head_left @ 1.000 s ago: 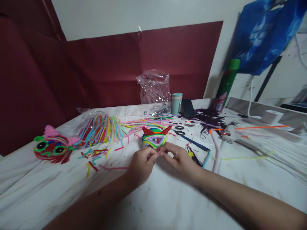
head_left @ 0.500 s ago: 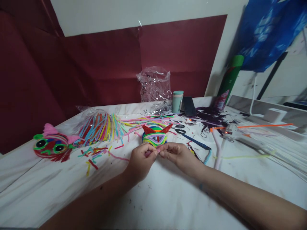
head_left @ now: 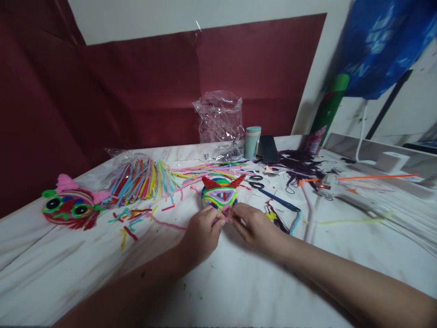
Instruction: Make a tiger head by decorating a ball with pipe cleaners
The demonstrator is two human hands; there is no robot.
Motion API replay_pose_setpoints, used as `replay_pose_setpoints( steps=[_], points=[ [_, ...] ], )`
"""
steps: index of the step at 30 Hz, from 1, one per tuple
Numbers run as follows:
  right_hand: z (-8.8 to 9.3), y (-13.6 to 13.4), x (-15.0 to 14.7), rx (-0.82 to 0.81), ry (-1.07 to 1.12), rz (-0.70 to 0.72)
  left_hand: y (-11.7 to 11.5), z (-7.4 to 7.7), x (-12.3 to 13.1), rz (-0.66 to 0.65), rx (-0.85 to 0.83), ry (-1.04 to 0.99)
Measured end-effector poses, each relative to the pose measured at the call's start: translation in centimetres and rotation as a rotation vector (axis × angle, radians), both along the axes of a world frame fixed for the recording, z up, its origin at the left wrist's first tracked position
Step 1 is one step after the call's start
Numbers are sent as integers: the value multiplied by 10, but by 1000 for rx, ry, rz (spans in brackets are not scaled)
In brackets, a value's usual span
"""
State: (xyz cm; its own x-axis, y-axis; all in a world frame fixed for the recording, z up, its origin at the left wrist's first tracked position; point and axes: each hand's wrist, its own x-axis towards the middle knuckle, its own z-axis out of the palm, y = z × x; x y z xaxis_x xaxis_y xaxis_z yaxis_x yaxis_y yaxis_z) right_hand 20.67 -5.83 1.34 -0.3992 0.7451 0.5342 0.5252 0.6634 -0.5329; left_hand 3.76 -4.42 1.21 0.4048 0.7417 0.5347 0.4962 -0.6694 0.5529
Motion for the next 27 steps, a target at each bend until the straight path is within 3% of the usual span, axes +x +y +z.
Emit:
replay_pose_setpoints(
  steps=[4, 9, 11, 16, 23, 25, 27],
  points=[
    [0, 1, 2, -12, -47, 27, 0, 0, -1, -59, 24, 88],
    [2, 1, -2, -433, 417, 78, -4, 8, 4, 32, -139, -175],
    [1, 1, -6, -479, 535, 68, -7, 9, 6, 48, -185, -254],
    [-2, -1, -10, -363, 491, -5, -7, 6, 6, 52, -137, -207],
    [-2, 0, 2, 0, 10, 20, -2, -1, 3, -14, -30, -16],
    [-3, 1, 3, 7, -19, 32, -1, 0, 2, -54, -1, 45],
    [-3, 1, 1, -135, 88, 22, -1, 3, 2, -58, 12, 44]
  ],
)
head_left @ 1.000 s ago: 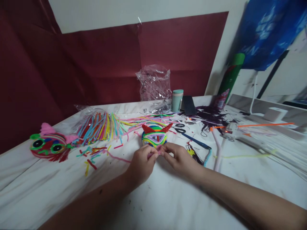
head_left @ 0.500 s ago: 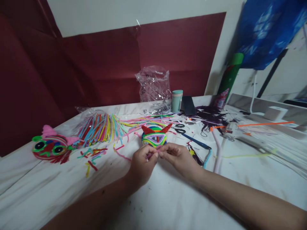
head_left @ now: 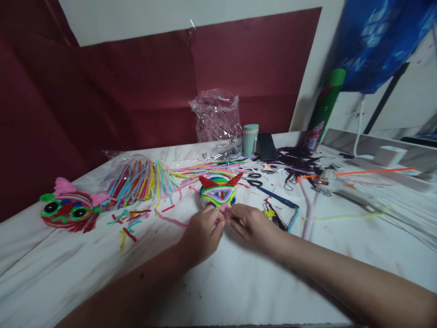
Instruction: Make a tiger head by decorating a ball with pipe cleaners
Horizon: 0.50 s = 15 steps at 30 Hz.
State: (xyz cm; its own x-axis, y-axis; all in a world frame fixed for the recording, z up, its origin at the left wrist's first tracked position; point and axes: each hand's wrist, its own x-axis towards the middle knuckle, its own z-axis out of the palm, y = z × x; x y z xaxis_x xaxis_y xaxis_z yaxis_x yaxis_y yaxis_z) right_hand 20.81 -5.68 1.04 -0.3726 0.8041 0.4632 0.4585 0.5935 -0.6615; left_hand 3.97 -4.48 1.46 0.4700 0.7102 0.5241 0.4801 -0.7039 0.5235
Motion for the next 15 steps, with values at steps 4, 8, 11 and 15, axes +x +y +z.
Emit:
replay_pose_setpoints(
  steps=[4, 8, 11, 15],
  points=[
    [1, 0, -7, -390, 429, 47, -3, 6, 3, 107, -107, -204],
    [-2, -2, -15, -427, 591, -1, -7, 4, 5, 138, -153, -287],
    [-3, -3, -15, -343, 534, -17, -5, 0, 5, 125, -100, -223],
    [0, -3, -10, -160, 288, -42, 0, -3, 2, 99, 19, -74]
  ],
)
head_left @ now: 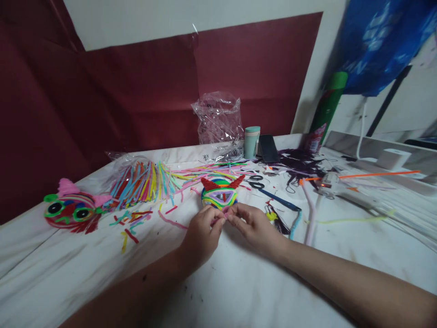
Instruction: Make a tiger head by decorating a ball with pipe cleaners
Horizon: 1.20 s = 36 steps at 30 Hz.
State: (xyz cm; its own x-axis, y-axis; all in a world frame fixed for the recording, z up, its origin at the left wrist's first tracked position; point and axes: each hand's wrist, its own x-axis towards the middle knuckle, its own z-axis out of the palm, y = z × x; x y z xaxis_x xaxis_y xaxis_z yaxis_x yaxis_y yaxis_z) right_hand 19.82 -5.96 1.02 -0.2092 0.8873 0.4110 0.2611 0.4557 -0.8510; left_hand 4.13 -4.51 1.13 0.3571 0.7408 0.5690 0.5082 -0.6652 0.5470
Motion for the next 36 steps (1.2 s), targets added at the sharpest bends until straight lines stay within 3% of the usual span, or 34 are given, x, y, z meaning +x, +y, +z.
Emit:
replay_pose_setpoints(
  steps=[5, 7, 9, 14, 19, 24, 30, 36],
  points=[
    [-3, 2, 7, 339, -421, -7, 3, -5, -4, -52, 149, 179],
    [-4, 3, 8, 375, -485, 1, 3, -5, -5, -81, 166, 228],
    [-3, 3, 7, 267, -402, 12, 2, -3, -5, -79, 127, 198],
    [2, 2, 2, -148, 105, 107, -2, 7, -1, -30, -59, -116],
    [-4, 0, -3, -120, 197, 7, -4, 5, 1, 10, -83, -155],
    [-2, 0, 1, 39, -19, -20, 1, 3, -3, 7, -36, -5],
    [0, 3, 11, 375, -410, -14, 6, 0, -6, -76, 128, 154],
    [-3, 4, 14, 442, -627, 34, 4, -4, -6, -125, 250, 338]
  ],
)
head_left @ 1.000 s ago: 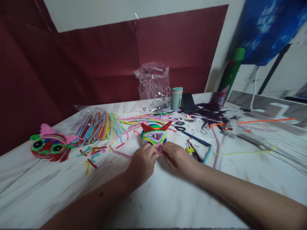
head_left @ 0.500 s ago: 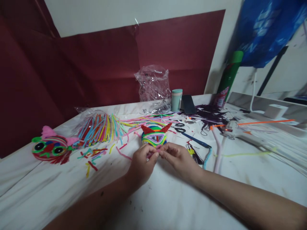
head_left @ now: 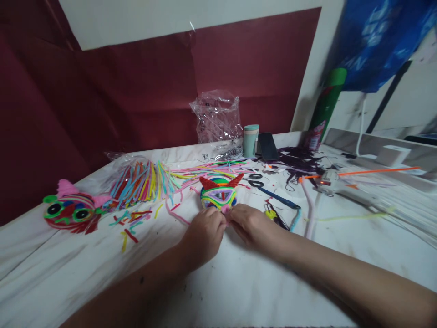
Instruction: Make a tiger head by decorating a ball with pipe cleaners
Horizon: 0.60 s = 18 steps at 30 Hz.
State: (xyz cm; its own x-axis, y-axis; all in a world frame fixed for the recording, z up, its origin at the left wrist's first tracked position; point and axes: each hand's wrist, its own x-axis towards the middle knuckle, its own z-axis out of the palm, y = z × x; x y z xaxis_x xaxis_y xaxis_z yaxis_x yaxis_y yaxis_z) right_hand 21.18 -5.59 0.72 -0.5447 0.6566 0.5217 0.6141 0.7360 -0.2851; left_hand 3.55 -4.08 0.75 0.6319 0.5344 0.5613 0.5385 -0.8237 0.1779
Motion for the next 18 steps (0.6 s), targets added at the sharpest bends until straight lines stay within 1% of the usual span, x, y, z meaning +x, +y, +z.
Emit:
replay_pose_setpoints(
  steps=[3, 5, 6, 7, 10, 12, 15, 18],
  points=[
    [0, -2, 0, -7, -22, 20, -1, 0, -1, -12, 19, 40],
    [2, -2, 0, -54, 44, 9, -1, 1, -1, -22, 5, 34],
    [3, -2, -1, -109, 110, 0, -1, 2, -1, -28, -9, 10],
    [4, -1, -1, -193, 201, -7, -2, 4, 0, -27, -32, -31],
    [6, 1, -5, -532, 558, 30, -3, 8, 2, 29, -152, -232],
    [6, 1, -8, -689, 749, 67, -4, 10, 4, 71, -235, -349],
    [3, 0, -14, -759, 899, 57, -5, 11, 6, 76, -305, -424],
    [1, -4, -18, -728, 931, 9, -7, 9, 7, 94, -292, -422]
  ],
)
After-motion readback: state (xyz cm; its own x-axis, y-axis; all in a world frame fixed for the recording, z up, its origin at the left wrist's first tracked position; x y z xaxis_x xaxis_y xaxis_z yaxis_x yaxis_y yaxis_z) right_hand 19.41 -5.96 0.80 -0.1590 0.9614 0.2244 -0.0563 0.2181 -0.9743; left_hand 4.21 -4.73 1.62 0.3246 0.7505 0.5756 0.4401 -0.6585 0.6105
